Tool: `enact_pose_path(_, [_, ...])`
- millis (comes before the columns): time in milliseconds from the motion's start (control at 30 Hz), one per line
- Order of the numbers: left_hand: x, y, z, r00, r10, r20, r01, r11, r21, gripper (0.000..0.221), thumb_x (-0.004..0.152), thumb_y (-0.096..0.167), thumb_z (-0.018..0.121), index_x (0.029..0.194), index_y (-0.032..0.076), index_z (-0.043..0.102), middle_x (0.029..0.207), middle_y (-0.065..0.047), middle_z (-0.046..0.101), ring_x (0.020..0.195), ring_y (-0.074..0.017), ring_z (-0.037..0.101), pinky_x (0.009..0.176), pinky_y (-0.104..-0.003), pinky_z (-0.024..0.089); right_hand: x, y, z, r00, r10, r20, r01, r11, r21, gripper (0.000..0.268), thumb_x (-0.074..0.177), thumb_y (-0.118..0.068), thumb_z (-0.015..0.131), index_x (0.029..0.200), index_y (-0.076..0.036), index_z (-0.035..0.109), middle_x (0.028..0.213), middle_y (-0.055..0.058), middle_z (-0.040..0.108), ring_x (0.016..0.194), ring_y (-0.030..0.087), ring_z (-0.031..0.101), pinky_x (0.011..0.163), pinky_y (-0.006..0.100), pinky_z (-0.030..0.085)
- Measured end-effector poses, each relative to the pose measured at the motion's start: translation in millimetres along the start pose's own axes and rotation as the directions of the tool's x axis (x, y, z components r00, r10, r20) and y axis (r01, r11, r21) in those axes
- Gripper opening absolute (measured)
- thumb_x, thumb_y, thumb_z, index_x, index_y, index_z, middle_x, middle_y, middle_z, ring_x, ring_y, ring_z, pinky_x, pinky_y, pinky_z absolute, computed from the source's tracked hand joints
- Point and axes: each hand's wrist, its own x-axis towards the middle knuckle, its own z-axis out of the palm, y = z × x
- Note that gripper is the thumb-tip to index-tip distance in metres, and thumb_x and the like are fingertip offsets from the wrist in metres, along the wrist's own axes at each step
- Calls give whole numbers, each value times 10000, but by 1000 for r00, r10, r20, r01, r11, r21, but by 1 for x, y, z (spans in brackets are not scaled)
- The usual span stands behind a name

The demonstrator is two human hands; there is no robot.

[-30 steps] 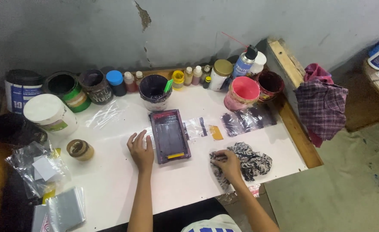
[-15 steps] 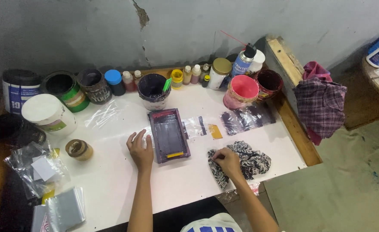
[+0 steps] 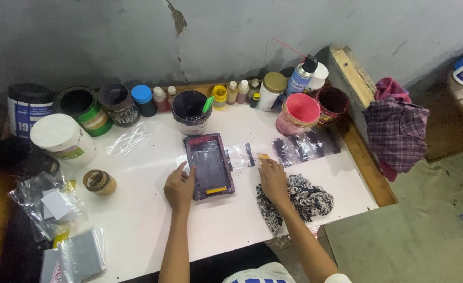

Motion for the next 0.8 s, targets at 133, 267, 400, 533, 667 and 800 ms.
enact_pose_path(133, [0,-7,5,1000,14,26,-17,995,97,386,875,485,770,1130,195,780,707,-24,738,670,-187,710,672,-316,575,-10,8,26,1000,-26,-6,26,998,-64,379,1051,-214,505,1399,-116,619,1382,109,622,1312,347,550,1006,490,521])
enact_pose_path(267, [0,-8,9,998,-1,67,-6,995,101,347,844,442,796,1091,198,795,678,-3,739,638,-159,707,652,-293,571,-11,17,38,994,-51,-92,36,986,-166,376,1023,-225,537,1373,-152,654,1364,48,653,1355,285,527,1055,435,492])
enact_pose_path(400, [3,-11,12,995,1,102,-12,994,105,309,854,386,788,1090,185,792,674,-2,738,633,-147,703,646,-281,568,-14,-5,15,998,54,-11,-55,993,-103,411,1040,-224,484,1420,-154,624,1434,41,618,1416,295,464,1128,453,422])
enact_pose_path(533, [2,-1,-2,992,9,125,-19,996,82,330,867,359,780,1124,151,783,692,-25,746,671,-163,713,677,-292,572,-14,-8,16,998,53,-23,-55,993,-106,425,1039,-247,488,1439,-157,602,1465,36,593,1439,288,442,1152,454,395])
enact_pose_path(667, [3,6,-9,990,-9,144,-3,996,85,408,851,439,789,1142,152,777,704,-27,744,686,-156,712,688,-291,573,-17,-4,20,998,62,-29,-66,989,-135,407,1049,-255,480,1422,-173,621,1450,7,610,1447,260,435,1181,429,347])
enact_pose_path(800, [4,7,-8,986,-31,162,14,994,107,384,861,413,785,1153,164,775,725,-29,747,703,-154,712,704,-292,574,-18,-2,28,994,30,-108,-49,984,-174,388,1032,-248,517,1391,-185,652,1415,-4,639,1434,252,452,1180,416,347])
